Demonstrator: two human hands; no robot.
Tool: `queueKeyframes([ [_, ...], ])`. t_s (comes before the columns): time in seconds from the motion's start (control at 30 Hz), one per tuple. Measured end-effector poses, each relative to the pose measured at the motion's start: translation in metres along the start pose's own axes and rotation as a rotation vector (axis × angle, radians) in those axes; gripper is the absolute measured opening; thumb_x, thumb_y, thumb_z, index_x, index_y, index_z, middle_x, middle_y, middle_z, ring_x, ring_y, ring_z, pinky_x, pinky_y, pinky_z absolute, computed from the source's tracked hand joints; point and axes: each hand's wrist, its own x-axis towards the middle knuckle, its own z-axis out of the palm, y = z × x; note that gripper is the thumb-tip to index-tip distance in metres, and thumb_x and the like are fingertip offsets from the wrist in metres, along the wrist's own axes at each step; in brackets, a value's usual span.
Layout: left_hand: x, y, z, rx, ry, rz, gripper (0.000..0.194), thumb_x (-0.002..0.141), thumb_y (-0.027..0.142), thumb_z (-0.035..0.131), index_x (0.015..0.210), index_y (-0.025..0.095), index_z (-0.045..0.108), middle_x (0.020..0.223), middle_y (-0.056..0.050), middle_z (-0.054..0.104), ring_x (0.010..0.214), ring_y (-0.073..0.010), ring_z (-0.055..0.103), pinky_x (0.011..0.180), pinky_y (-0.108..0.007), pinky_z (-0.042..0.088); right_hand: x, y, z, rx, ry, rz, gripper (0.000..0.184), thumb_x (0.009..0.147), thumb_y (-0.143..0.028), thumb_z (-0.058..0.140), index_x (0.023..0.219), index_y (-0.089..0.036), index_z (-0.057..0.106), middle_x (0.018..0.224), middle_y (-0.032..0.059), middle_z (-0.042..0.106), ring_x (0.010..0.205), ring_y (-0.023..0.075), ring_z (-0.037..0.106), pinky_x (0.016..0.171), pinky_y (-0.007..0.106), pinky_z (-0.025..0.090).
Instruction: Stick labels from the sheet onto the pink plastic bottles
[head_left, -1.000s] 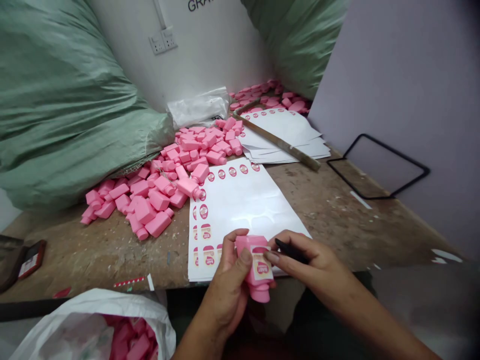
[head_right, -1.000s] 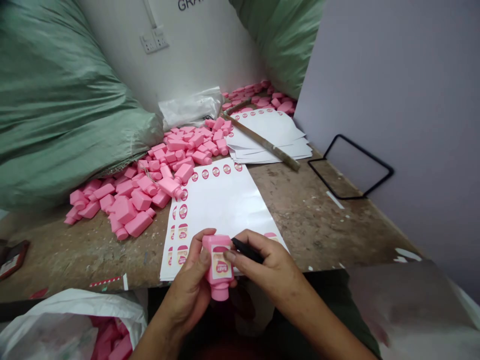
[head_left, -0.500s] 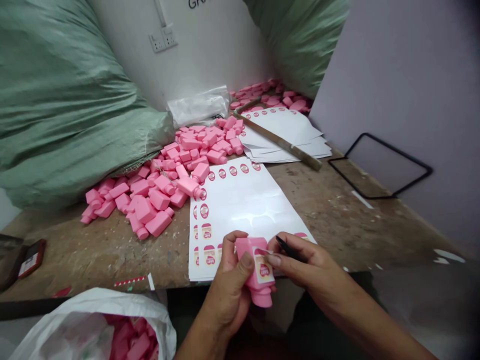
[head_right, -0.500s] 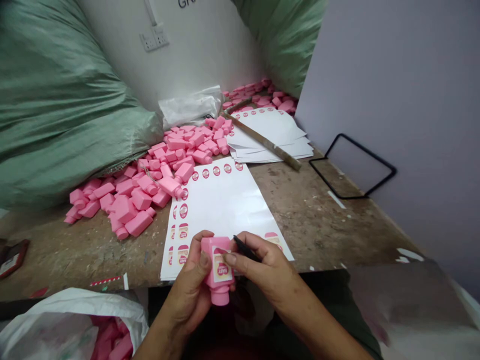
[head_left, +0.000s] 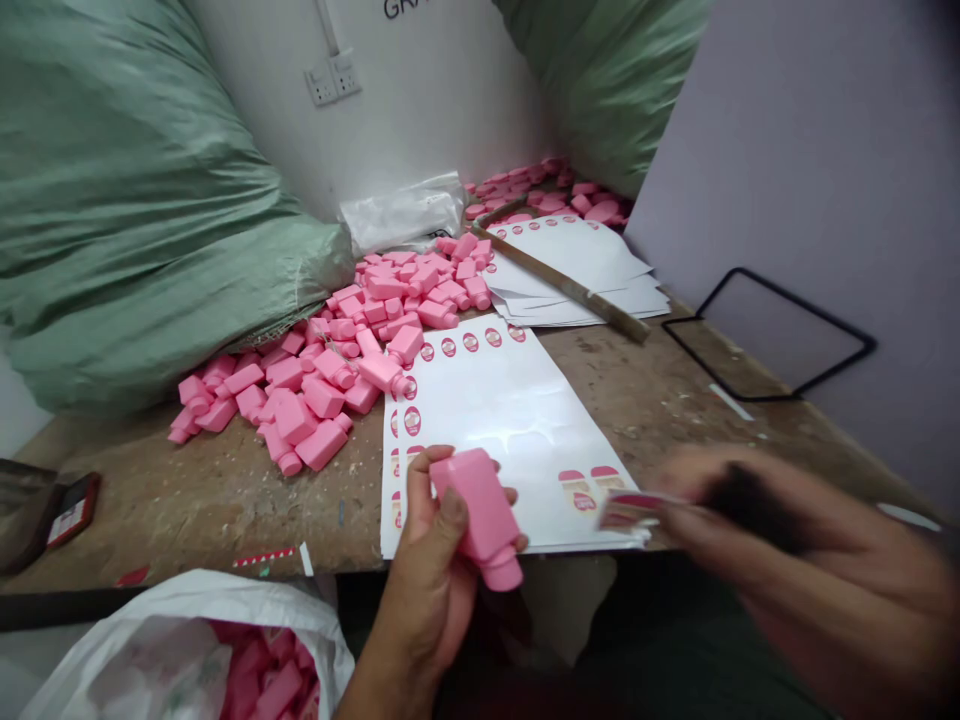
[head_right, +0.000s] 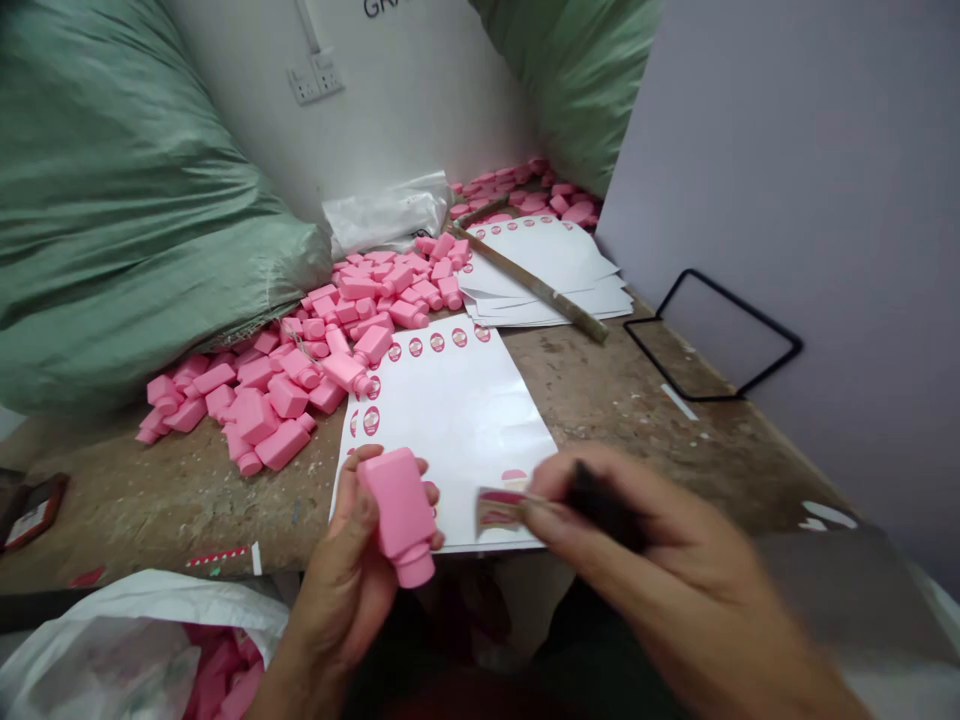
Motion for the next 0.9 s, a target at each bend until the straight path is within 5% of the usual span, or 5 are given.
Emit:
queueKeyframes([
  [0.13,0.002,-0.01,0.005,-0.189,-0.13,-0.193,0.032,0.09,0.036,0.054,0.117,0.024,0.041,0.121,-0.013,0.063,0.096,-0.0229,0.065,0.071,-0.033,0.053,0.006,0.008,0.017,0.115,-0.278,0.101,0.029,0.077,-0.05,0.067,0.073,-0.021,0.063,0.068,0.0009,0.061,0.062,0.0156,0.057,0.054,0.025,0.05],
  [0.3,0.007,-0.025,0.005,-0.292,-0.089,-0.211,0.033,0.088,0.03,0.058,0.117,0.019,0.045,0.117,-0.013,0.066,0.102,-0.0228,0.065,0.09,-0.037,0.048,0.004,0.02,0.032,0.069,-0.221,0.072,0.023,0.075,-0.043,0.07,0.073,-0.021,0.062,0.068,-0.0013,0.06,0.063,0.0137,0.056,0.056,0.023,0.048],
  [0.5,0.008,-0.031,0.008,-0.305,-0.055,-0.194,0.034,0.091,0.027,0.054,0.123,0.018,0.047,0.111,-0.01,0.068,0.093,-0.0156,0.066,0.086,-0.029,0.048,0.004,0.017,0.033,0.076,-0.167,0.118,0.044,0.075,-0.043,0.067,0.112,-0.025,0.052,0.073,0.0002,0.065,0.069,0.0195,0.064,0.056,0.027,0.051],
  [0.9,0.006,-0.03,0.011,-0.223,-0.033,-0.162,0.027,0.093,0.028,0.048,0.118,0.018,0.052,0.104,-0.007,0.068,0.099,-0.0175,0.065,0.095,-0.033,0.044,0.004,0.016,0.04,-0.09,-0.129,-0.015,0.037,0.078,-0.038,0.06,0.113,-0.027,0.053,0.076,0.0002,0.068,0.073,0.0194,0.066,0.065,0.028,0.053],
])
